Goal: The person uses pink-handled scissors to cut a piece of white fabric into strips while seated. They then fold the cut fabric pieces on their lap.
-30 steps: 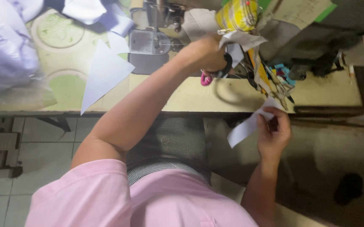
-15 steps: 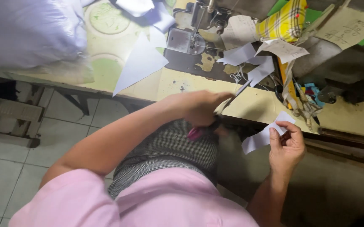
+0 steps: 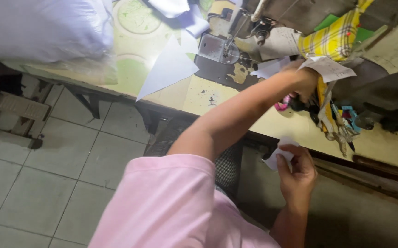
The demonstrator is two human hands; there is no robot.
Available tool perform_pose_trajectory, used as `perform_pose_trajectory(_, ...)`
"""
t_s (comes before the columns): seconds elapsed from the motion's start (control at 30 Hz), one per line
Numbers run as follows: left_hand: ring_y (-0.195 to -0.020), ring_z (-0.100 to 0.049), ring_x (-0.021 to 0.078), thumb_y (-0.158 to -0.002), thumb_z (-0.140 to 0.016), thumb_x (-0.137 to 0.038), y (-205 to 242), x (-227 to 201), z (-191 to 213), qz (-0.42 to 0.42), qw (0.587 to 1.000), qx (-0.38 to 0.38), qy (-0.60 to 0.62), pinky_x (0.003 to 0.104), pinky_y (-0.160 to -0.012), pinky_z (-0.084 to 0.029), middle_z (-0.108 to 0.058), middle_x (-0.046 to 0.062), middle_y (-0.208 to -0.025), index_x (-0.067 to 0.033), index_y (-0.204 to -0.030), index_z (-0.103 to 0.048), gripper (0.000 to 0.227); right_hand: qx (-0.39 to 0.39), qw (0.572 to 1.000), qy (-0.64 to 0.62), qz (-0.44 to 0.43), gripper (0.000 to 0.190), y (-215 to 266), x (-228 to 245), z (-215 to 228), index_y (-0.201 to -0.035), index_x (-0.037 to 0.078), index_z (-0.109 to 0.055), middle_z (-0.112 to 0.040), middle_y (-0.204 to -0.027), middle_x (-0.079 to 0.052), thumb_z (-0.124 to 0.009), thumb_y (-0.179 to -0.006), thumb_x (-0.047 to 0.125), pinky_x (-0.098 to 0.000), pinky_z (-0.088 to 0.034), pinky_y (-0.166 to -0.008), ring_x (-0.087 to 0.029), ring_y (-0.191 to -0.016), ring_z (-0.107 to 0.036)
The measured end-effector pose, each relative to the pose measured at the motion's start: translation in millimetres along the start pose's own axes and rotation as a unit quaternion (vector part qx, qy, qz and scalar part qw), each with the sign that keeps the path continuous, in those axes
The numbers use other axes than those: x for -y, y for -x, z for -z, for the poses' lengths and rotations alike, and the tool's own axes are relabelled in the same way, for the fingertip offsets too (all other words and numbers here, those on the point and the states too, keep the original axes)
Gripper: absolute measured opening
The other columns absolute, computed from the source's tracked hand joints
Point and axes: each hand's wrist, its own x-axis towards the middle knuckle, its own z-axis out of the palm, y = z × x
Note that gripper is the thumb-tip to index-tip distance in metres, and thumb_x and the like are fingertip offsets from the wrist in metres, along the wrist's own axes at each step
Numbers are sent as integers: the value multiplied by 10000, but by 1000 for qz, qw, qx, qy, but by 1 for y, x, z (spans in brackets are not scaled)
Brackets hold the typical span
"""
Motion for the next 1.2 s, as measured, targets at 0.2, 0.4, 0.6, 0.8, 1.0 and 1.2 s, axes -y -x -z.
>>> perform_pose_trajectory(0.2, -1222, -653, 232, -848, -512, -160, 43, 9, -30, -67, 978, -187, 66, 423, -905, -601, -699, 27, -1278, -153, -1185, -707, 389, 7, 998, 56, 20, 213, -5, 3, -4, -1164, 94, -680, -653, -1082, -1, -722, -960, 49, -205, -340, -685, -70, -715, -406)
perform_pose_trajectory(0.4, -866, -561, 321, -829, -575, 31, 239, 105, -40, -40, 922, -385, -10, 492, -468, -467, -558, 85, -934, -111, -902, -570, 160, 5, 998, 41, 47, 217, -19, 14, -12, -1217, 3, -665, -636, -1176, -98, -707, -1005, -18, -260, -453, -1005, -179, -1128, -595)
perform_pose_trajectory(0.6, -898, -484, 303, -934, -617, -257, 346, 201, -59, 111, 873, -451, -152, 451, -729, -349, -541, 82, -971, -103, -931, -548, 169, 49, 995, 1, 89, 218, -36, 41, -62, -1199, 6, -686, -593, -1046, -60, -718, -986, -22, -229, -449, -829, -134, -922, -545)
perform_pose_trajectory(0.8, -906, -532, 365, -814, -599, -55, 358, 227, -44, 111, 919, -379, -19, 533, -579, -467, -592, 123, -924, -34, -839, -542, 66, 68, 989, 76, 106, 169, -39, 52, -81, -1126, 90, -704, -649, -971, -23, -728, -963, 54, -247, -397, -727, -119, -742, -486)
perform_pose_trajectory(1.0, -935, -767, 271, -878, -603, -51, 319, 195, 47, 47, 992, -62, 103, 412, -855, -597, -781, 30, -911, -230, -907, -797, 265, 27, 998, 8, 58, 224, -48, 29, -71, -1081, 74, -756, -644, -907, -30, -781, -868, 12, -239, -471, -667, -60, -677, -473)
perform_pose_trajectory(1.2, -886, -764, 244, -980, -547, -310, 146, 243, 112, 156, 965, -209, 29, 386, -780, -629, -756, -36, -884, -386, -1042, -762, 237, 41, 998, -20, 40, 249, -53, 36, -83, -1058, 80, -770, -641, -865, -13, -793, -819, 16, -221, -442, -651, -44, -692, -455)
